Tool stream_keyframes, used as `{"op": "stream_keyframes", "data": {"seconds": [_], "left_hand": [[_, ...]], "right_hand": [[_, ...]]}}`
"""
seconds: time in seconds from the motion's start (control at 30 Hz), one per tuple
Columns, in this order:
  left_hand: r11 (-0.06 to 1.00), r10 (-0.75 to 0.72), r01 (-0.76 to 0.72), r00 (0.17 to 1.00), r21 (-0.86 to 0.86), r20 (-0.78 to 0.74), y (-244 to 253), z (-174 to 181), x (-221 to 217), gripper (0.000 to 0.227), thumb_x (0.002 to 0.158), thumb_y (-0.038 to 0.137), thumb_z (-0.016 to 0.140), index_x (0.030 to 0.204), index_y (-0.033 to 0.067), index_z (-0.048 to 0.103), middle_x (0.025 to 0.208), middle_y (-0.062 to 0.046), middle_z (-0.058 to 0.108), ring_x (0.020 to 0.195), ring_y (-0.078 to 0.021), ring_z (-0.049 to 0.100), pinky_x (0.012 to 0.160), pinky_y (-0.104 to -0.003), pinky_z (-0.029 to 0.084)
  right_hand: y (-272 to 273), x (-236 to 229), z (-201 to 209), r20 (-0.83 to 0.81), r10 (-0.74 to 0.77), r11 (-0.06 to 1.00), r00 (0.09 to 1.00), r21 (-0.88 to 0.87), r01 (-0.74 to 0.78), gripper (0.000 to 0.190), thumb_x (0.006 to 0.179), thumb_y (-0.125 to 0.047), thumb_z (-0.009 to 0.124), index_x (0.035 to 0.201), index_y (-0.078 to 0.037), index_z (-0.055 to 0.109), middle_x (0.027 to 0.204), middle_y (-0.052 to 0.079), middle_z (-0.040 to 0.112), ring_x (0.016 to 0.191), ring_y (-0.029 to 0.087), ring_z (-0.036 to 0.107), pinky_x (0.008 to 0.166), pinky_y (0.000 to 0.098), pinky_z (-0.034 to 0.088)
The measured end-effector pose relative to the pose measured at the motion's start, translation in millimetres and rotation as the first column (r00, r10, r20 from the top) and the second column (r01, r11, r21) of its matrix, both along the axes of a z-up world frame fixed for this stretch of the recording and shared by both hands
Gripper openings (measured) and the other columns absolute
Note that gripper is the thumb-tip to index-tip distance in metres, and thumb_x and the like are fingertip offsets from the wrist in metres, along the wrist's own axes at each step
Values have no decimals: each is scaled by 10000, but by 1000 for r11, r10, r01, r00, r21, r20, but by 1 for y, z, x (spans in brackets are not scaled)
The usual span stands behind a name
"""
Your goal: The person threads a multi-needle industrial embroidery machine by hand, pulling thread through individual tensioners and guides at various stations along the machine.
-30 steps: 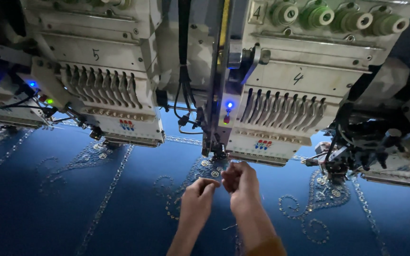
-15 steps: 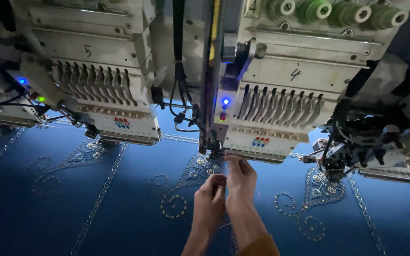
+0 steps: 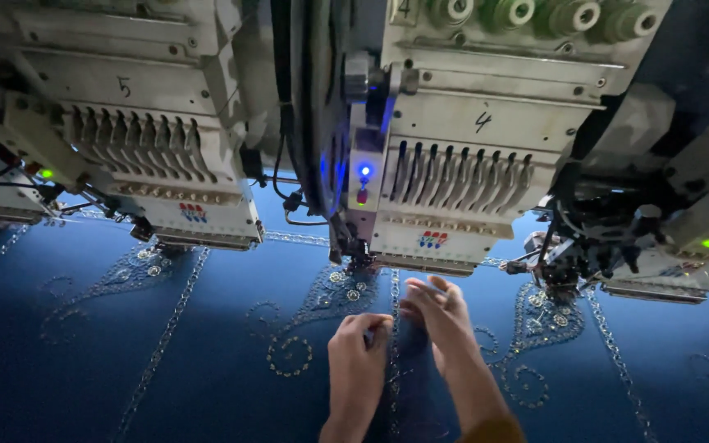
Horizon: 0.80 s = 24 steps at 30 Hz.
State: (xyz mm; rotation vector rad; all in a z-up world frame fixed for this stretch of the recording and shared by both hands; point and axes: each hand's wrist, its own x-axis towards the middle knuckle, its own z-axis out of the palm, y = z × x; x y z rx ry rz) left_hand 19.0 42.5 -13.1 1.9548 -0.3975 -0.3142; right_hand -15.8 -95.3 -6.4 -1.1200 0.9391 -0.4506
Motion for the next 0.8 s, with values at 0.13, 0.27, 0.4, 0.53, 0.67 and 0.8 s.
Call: {"op": "stream_keyframes", "data": {"seconds": [0.13,0.27,0.4,0.53,0.67,0.8], "left_hand": [[997,81,-81,992,-9,99,-19,1,-2,139,891,205,764,1002,164,836,1019,-22,813,849,-161,771,751,-295,633],[999,39,-40,997,-15,-59,-34,24,0,214,944,299,701,1061,162,817,1024,34,838,854,-88,786,793,-238,629],[983,-130,21,774,-180,-619,-27,68,-9,250,1009,217,637,1127,74,805,884,-36,730,528,-90,481,539,-212,428],[965,-145,215,912,147,-384,-18,50,-21,238,1024,295,605,1154,198,780,942,27,767,590,-48,515,527,-178,453],[913,-293,346,925,218,-240,6,45,-51,174,974,278,702,1041,167,818,993,30,834,860,-100,768,809,-270,583],[956,-124,158,981,246,-149,18,30,-52,184,900,341,751,1022,230,832,1164,33,762,1095,-144,642,1001,-359,438]], "right_hand": [[-12,-15,-9,-527,214,779,823,-416,-469,212,966,-320,666,1112,-211,774,1064,-6,793,974,147,713,908,296,543],[17,-70,0,-510,272,659,816,-519,-544,110,906,-259,770,953,-162,746,885,-27,851,780,96,749,797,238,581],[28,-100,28,-735,341,516,586,-375,-770,149,978,-259,628,994,-247,775,946,-55,850,831,59,804,785,217,595],[8,-102,55,-844,319,548,432,-207,-810,263,1060,-309,524,1188,-416,728,903,-83,763,733,48,674,701,195,551],[7,-81,76,-489,324,880,810,-158,-448,482,975,-487,517,1211,-134,745,1120,102,771,1103,221,712,983,396,610],[-9,-79,28,39,160,977,986,136,-164,202,965,-203,708,1075,-36,737,890,160,716,880,285,696,859,399,523]]}}
